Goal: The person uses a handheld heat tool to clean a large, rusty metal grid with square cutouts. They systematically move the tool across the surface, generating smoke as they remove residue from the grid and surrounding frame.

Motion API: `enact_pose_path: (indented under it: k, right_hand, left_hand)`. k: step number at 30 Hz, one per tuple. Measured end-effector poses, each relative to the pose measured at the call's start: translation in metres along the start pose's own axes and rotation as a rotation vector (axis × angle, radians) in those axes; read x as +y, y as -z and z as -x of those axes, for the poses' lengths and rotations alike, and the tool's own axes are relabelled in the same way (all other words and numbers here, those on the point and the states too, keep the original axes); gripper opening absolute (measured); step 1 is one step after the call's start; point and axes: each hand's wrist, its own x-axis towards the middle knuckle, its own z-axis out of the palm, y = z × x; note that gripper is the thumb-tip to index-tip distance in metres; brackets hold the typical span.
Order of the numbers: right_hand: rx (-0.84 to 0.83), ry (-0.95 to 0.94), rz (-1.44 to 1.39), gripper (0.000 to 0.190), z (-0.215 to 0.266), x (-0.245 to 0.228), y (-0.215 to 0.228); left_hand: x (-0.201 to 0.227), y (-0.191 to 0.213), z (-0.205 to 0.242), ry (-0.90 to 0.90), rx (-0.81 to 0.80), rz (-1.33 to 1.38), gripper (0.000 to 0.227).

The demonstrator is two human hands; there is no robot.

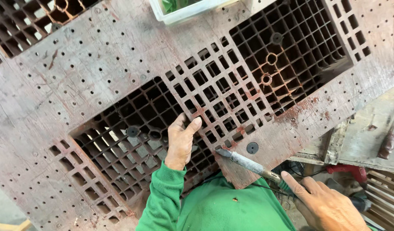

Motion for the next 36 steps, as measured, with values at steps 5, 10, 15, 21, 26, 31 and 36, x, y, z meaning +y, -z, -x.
enact_pose_path:
  k: [5, 10, 15, 21, 26, 31, 36]
  right_hand:
    - [0.434, 0.2, -0.309, 0.086, -0.013, -0.004, -0.021]
    - [0.447, 0.273, -1.182, 0.07, -0.026, -0.02, -0.04]
    - [0.267, 0.003, -1.656, 0.063, -0.042, -0.029, -0.044]
    - [0.257, -0.102, -1.865, 0.046, -0.052, 0.006, -0.03]
    - [0.31, -0.06, -1.831, 0.046, -0.058, 0.045, -0.007]
    - [0.33, -0.066, -1.804, 0.051, -0.059, 0.059, -0.005]
    - [0.225, -0.104, -1.96, 0.056, -0.058, 0.05, -0.013]
  left_hand:
    - [-0.002, 0.001, 0.001, -0.045, 0.028, -0.036, 0.033]
    - [0.004, -0.002, 0.0, -0.142, 0.088, -0.112, 0.028]
    - [0.028, -0.014, 0.022, -0.417, 0.384, -0.618, 0.038]
    - [0.043, -0.064, 0.053, -0.73, 0.419, -1.213, 0.027]
    - [0.055, -0.103, 0.048, -0.762, 0.202, -1.342, 0.018]
    - [0.05, -0.128, 0.042, -0.641, 0.01, -1.284, 0.019]
    - [0.011, -0.157, 0.054, -0.595, -0.141, -1.184, 0.023]
